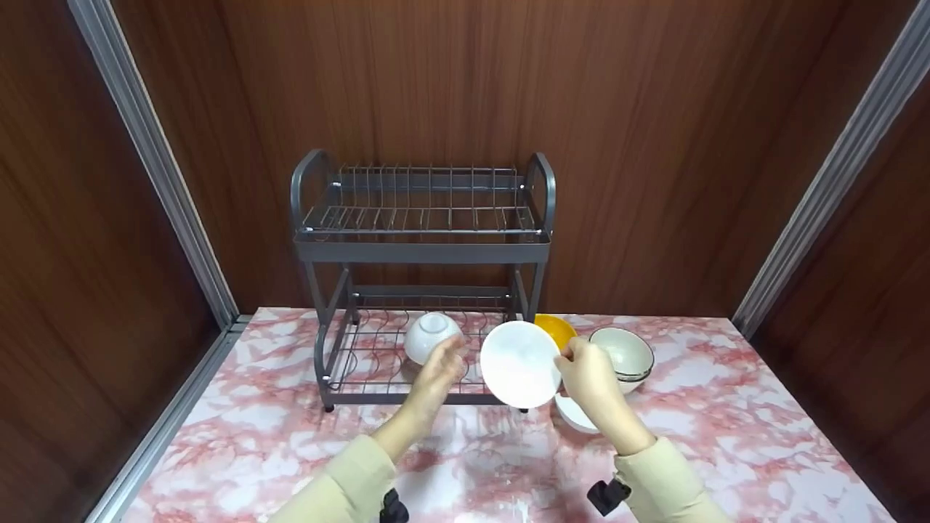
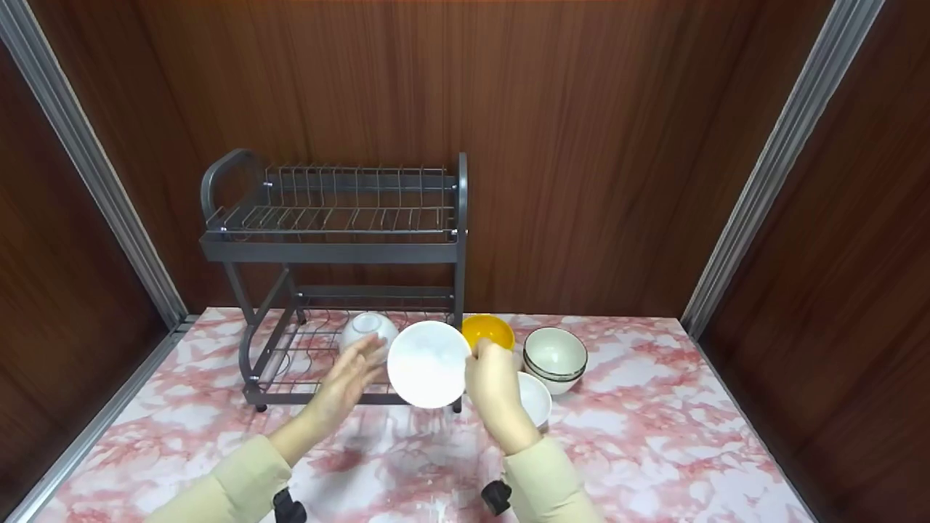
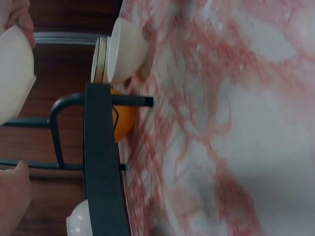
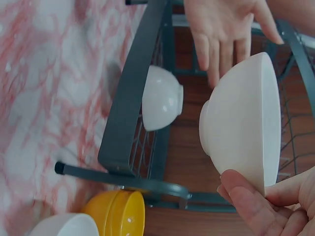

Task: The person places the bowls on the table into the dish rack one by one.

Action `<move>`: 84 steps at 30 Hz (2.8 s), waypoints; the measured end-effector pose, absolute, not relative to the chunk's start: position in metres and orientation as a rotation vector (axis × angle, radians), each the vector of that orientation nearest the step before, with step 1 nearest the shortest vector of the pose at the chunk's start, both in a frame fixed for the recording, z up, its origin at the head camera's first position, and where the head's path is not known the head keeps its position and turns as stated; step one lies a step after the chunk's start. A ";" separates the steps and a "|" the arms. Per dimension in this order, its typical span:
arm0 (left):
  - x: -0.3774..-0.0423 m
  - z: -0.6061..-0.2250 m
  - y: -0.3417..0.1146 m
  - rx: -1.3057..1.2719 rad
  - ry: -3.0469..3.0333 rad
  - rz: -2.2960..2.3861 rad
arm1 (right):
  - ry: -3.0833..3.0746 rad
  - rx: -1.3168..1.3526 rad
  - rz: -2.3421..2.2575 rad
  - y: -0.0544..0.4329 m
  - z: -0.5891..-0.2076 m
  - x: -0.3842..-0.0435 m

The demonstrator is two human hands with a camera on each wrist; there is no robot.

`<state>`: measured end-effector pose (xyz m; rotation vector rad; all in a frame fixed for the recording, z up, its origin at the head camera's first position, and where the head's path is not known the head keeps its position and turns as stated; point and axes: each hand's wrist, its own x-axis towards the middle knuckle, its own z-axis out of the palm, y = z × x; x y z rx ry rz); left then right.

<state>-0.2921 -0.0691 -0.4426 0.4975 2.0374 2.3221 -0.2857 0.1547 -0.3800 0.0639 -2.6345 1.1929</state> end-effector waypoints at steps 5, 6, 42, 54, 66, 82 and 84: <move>-0.286 -0.445 -0.062 0.648 1.836 2.339 | -2.615 0.113 1.116 0.147 -0.380 -0.281; -0.284 -0.446 -0.062 0.655 1.809 2.341 | -2.607 0.129 1.091 0.146 -0.381 -0.280; -0.269 -0.455 -0.058 0.187 1.240 2.756 | -1.951 0.272 2.695 0.136 -0.422 -0.278; -0.268 -0.459 -0.068 0.202 1.295 2.728 | -1.822 0.479 2.943 0.130 -0.431 -0.281; -0.273 -0.464 -0.082 0.188 1.326 2.705 | -1.760 0.502 3.127 0.117 -0.435 -0.283; -0.282 -0.466 -0.133 0.055 1.851 2.777 | -1.790 0.452 2.933 0.101 -0.436 -0.286; -0.286 -0.466 -0.146 -0.040 2.048 2.781 | -1.790 0.397 2.878 0.100 -0.433 -0.289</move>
